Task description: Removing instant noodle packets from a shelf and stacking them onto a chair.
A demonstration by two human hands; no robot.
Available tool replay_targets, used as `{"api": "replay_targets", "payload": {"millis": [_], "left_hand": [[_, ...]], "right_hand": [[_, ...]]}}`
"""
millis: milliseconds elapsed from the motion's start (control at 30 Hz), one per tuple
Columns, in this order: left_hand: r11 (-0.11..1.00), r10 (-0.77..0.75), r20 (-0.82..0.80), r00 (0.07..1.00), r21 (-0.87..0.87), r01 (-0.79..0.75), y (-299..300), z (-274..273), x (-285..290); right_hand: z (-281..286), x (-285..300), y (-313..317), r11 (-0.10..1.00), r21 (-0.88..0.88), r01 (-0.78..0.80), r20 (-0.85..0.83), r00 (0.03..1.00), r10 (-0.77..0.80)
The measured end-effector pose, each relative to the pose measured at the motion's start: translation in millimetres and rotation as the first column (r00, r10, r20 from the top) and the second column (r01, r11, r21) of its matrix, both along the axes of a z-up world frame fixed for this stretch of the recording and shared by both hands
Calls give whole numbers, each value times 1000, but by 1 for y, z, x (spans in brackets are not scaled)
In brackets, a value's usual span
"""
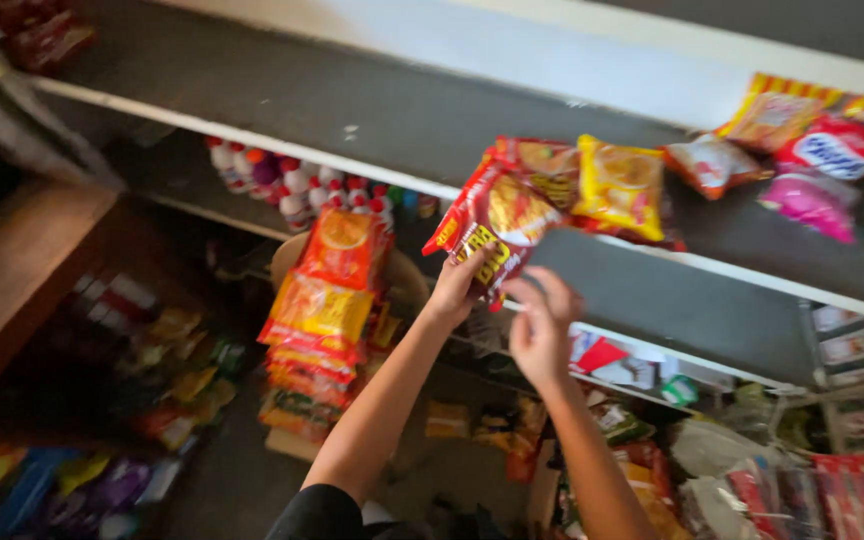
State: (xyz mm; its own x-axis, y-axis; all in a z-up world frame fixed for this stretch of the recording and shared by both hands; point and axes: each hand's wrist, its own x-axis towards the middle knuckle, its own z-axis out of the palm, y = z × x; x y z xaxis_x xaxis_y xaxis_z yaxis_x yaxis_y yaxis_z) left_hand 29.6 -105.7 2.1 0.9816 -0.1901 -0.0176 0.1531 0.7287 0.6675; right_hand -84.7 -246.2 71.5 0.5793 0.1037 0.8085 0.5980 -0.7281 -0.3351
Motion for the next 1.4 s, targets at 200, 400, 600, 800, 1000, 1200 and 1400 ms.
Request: {"api": "replay_targets", "payload": {"millis": [200,400,600,800,1000,1200,1400], "left_hand": [[911,-335,75,939,281,303,130,-14,-37],[714,-389,-59,919,611,341,250,-35,-58],[593,17,88,996,801,-81,327,-114,-52],[505,18,145,989,852,-135,357,-89,-62],[478,19,374,927,811,-337,373,-92,-50],[245,-36,521,853,832,-498,377,-105,-50],[90,26,525,850,846,-525,364,-84,-60]], "right_hand": [[-64,31,21,782,611,121,-440,874,208],[-97,22,145,662,747,-67,-491,615,617],[-167,16,247,744,666,50,-523,743,418],[-206,16,302,794,576,194,-574,788,224],[-183,24,319,844,518,141,-493,855,160],[-173,24,319,920,336,202,-493,870,-11],[-165,21,319,919,251,305,-425,887,-178]]}}
